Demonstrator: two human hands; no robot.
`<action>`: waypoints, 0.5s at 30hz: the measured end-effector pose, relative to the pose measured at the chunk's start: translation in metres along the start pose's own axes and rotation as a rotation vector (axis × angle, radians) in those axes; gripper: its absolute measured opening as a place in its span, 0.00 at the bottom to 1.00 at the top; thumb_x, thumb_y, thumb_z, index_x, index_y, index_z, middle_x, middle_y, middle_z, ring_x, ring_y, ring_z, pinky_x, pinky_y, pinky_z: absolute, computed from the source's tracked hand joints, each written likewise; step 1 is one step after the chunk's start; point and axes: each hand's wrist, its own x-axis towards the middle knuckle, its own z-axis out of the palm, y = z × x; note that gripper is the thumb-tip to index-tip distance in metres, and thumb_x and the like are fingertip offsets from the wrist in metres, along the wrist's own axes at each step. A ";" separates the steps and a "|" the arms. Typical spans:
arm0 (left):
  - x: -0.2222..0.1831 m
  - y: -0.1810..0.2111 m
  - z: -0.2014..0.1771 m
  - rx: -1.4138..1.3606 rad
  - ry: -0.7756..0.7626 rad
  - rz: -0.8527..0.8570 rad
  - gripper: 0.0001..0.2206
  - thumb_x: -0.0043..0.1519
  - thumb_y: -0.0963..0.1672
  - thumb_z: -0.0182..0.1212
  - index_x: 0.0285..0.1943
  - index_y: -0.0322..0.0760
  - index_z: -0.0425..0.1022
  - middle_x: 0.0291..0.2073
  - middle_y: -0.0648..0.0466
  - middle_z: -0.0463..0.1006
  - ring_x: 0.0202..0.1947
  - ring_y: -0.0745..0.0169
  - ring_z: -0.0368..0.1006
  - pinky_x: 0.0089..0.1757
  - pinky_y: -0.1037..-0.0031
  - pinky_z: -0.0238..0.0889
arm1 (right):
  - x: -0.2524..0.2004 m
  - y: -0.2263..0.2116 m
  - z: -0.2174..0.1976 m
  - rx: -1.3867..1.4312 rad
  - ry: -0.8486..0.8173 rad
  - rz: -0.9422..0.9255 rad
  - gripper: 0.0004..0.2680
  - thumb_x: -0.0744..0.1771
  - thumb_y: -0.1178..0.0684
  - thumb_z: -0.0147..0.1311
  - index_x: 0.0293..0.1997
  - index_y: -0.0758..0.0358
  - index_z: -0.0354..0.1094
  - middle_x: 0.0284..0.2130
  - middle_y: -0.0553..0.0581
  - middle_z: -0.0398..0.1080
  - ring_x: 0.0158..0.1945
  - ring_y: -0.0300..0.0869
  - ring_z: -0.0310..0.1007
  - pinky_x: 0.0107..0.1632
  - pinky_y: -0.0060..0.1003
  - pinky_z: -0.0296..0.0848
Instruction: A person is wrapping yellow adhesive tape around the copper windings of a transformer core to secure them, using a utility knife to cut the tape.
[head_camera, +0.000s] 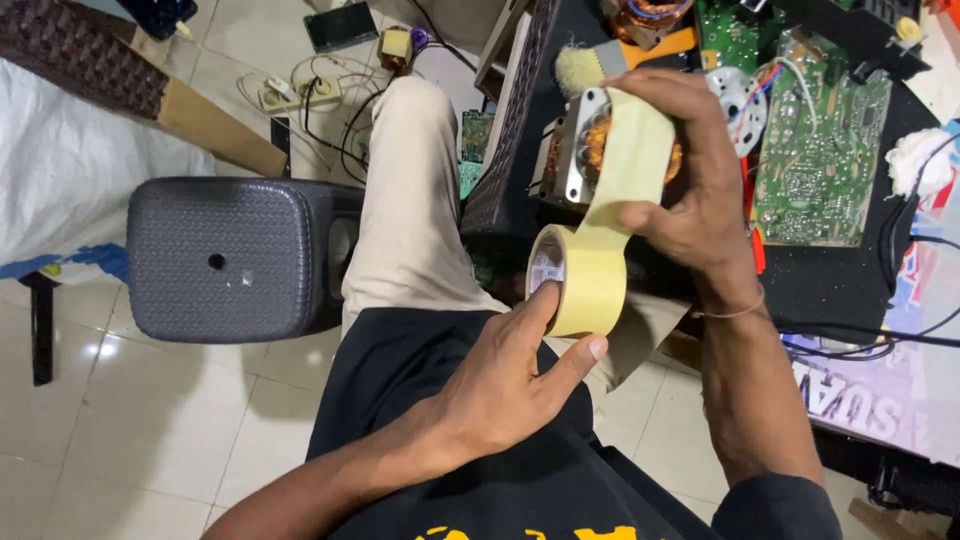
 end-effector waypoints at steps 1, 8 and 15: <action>0.000 -0.001 0.000 -0.005 0.006 -0.003 0.16 0.68 0.49 0.51 0.54 0.32 0.65 0.41 0.49 0.79 0.39 0.56 0.76 0.38 0.68 0.68 | -0.001 0.002 0.001 0.003 -0.008 0.000 0.29 0.67 0.30 0.48 0.67 0.65 0.54 0.61 0.67 0.63 0.65 0.54 0.61 0.69 0.51 0.62; -0.004 -0.001 -0.005 -0.069 -0.028 0.044 0.15 0.67 0.47 0.54 0.57 0.31 0.65 0.46 0.49 0.79 0.45 0.57 0.78 0.44 0.68 0.72 | -0.034 0.029 -0.022 0.135 -0.277 0.219 0.39 0.62 0.45 0.56 0.80 0.56 0.30 0.77 0.63 0.33 0.81 0.57 0.34 0.82 0.58 0.38; 0.000 -0.002 -0.012 -0.020 -0.039 0.005 0.14 0.67 0.48 0.55 0.52 0.32 0.67 0.42 0.53 0.81 0.40 0.64 0.76 0.40 0.72 0.69 | -0.028 0.051 -0.006 0.103 -0.267 0.016 0.44 0.59 0.58 0.70 0.74 0.57 0.27 0.65 0.65 0.39 0.73 0.57 0.41 0.78 0.53 0.49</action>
